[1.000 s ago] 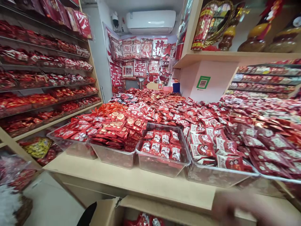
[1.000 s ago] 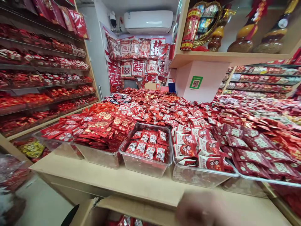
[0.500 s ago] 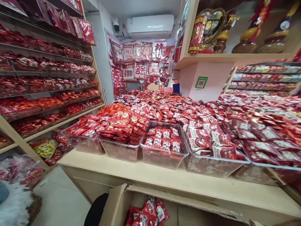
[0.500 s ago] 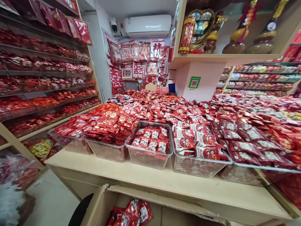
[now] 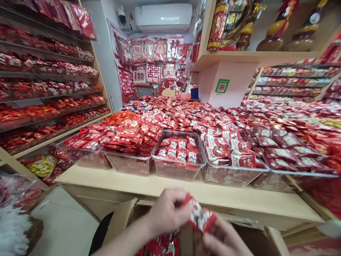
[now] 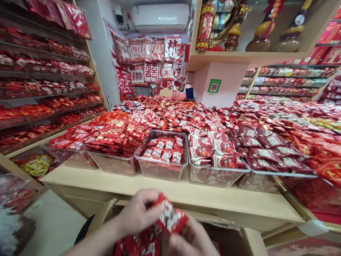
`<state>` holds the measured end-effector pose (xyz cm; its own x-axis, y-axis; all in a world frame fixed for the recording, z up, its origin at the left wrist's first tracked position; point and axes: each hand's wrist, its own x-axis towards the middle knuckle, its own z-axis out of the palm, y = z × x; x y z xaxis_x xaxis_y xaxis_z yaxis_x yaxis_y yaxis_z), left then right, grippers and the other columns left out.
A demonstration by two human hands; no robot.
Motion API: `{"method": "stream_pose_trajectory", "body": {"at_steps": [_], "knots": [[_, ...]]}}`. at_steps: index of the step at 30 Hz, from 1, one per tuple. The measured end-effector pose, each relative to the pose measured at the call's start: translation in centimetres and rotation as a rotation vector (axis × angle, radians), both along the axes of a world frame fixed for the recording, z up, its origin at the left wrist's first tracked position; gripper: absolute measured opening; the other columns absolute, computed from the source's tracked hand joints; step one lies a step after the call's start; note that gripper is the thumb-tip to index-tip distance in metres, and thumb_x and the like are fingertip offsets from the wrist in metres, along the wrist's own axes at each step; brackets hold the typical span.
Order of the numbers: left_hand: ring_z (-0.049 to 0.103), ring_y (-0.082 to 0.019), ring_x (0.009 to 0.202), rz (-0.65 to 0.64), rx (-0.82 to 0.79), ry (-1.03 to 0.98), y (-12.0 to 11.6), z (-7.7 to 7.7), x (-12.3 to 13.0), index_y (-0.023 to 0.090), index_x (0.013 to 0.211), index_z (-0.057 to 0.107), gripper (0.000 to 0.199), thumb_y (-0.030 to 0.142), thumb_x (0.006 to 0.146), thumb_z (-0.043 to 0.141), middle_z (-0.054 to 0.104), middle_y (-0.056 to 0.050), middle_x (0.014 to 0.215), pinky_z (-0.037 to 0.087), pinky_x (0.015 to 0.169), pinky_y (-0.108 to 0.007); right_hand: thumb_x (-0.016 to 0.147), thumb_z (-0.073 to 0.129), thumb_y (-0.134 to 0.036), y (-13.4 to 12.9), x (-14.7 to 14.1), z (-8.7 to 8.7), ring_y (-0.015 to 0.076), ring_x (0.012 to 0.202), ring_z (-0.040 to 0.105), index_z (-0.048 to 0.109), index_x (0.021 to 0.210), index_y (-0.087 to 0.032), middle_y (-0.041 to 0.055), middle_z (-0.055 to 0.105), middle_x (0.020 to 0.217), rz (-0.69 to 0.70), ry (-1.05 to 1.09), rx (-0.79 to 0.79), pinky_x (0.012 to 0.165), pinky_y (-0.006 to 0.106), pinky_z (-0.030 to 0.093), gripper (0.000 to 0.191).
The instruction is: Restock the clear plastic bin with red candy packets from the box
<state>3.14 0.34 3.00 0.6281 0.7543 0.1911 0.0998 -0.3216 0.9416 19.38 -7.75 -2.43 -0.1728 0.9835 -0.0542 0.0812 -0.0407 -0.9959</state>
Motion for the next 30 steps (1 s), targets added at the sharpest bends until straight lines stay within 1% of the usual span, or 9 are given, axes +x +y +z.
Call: {"method": "stream_pose_trajectory", "body": {"at_steps": [2, 4, 7, 11, 15, 20, 25, 28, 30], "knots": [[0.036, -0.007, 0.049, 0.083, -0.028, -0.115, 1.7, 0.9, 1.2, 0.015, 0.054, 0.044, 0.022, 0.02, 0.071, 0.057, 0.042, 0.004, 0.051, 0.029, 0.047, -0.019, 0.075, 0.058, -0.047, 1.5, -0.1, 1.5, 0.0149, 0.059, 0.06, 0.059, 0.088, -0.017, 0.004, 0.065, 0.068, -0.091, 0.192, 0.05, 0.057, 0.028, 0.049, 0.033], [0.045, -0.008, 0.054, 0.137, -0.072, -0.204, 3.4, 1.1, 2.4, 0.016, 0.068, 0.045, 0.015, 0.024, 0.073, 0.057, 0.05, 0.003, 0.061, 0.036, 0.052, -0.019, 0.075, 0.06, -0.043, 3.2, -0.2, 2.7, 0.0135, 0.057, 0.06, 0.057, 0.082, -0.016, 0.0043, 0.065, 0.069, -0.169, 0.25, 0.089, 0.056, 0.027, 0.05, 0.028], [0.056, -0.011, 0.065, 0.144, -0.222, -0.356, 4.8, 0.7, 3.7, 0.018, 0.093, 0.043, 0.024, 0.024, 0.075, 0.057, 0.06, -0.001, 0.078, 0.044, 0.062, -0.024, 0.074, 0.062, -0.041, 5.2, -0.4, 3.4, 0.0138, 0.059, 0.061, 0.055, 0.086, -0.017, 0.003, 0.065, 0.072, -0.277, 0.325, 0.138, 0.055, 0.028, 0.051, 0.027], [0.058, -0.012, 0.074, 0.145, -0.289, -0.411, 4.9, -0.1, 3.7, 0.017, 0.105, 0.045, 0.034, 0.024, 0.075, 0.061, 0.062, -0.003, 0.088, 0.045, 0.069, -0.025, 0.071, 0.066, -0.036, 6.7, -0.7, 2.6, 0.0128, 0.056, 0.059, 0.053, 0.087, -0.018, -0.0011, 0.062, 0.064, -0.358, 0.38, 0.165, 0.052, 0.026, 0.051, 0.027], [0.051, -0.008, 0.065, 0.168, -0.264, -0.314, 4.6, -0.7, 2.6, 0.013, 0.09, 0.056, 0.023, 0.025, 0.073, 0.065, 0.058, 0.001, 0.074, 0.042, 0.064, -0.02, 0.073, 0.064, -0.034, 6.9, -1.1, 1.2, 0.0112, 0.05, 0.057, 0.052, 0.077, -0.018, -0.002, 0.061, 0.056, -0.314, 0.371, 0.14, 0.051, 0.024, 0.049, 0.021], [0.05, -0.008, 0.062, 0.15, -0.294, -0.276, 3.8, -0.6, 1.7, 0.012, 0.088, 0.058, 0.022, 0.024, 0.071, 0.067, 0.059, 0.001, 0.072, 0.042, 0.06, -0.019, 0.071, 0.067, -0.031, 6.5, -1.4, 0.6, 0.0103, 0.059, 0.056, 0.058, 0.083, -0.019, -0.0011, 0.062, 0.066, -0.288, 0.302, 0.171, 0.056, 0.021, 0.046, 0.019], [0.054, -0.01, 0.068, 0.065, -0.461, -0.355, 2.6, -1.1, 2.2, 0.017, 0.112, 0.048, 0.05, 0.024, 0.068, 0.07, 0.061, -0.003, 0.088, 0.043, 0.062, -0.021, 0.071, 0.065, -0.034, 6.3, -1.4, 0.2, 0.0126, 0.061, 0.055, 0.057, 0.076, -0.021, -0.0001, 0.062, 0.067, -0.409, 0.412, 0.126, 0.058, 0.024, 0.046, 0.016], [0.054, -0.01, 0.065, 0.048, -0.405, -0.252, 2.3, -1.5, 2.5, 0.015, 0.104, 0.058, 0.036, 0.023, 0.07, 0.068, 0.063, -0.004, 0.086, 0.042, 0.06, -0.02, 0.073, 0.062, -0.037, 6.5, -1.2, -0.5, 0.0154, 0.065, 0.058, 0.056, 0.074, -0.022, 0.0015, 0.063, 0.071, -0.446, 0.453, 0.107, 0.063, 0.028, 0.048, 0.016], [0.056, -0.013, 0.073, 0.036, -0.397, -0.263, 2.2, -1.5, 2.6, 0.014, 0.102, 0.061, 0.029, 0.024, 0.075, 0.063, 0.064, -0.005, 0.086, 0.044, 0.068, -0.023, 0.073, 0.063, -0.037, 6.6, -1.0, -0.8, 0.017, 0.071, 0.059, 0.057, 0.077, -0.022, 0.0027, 0.064, 0.076, -0.477, 0.416, 0.131, 0.067, 0.03, 0.049, 0.016]]}}
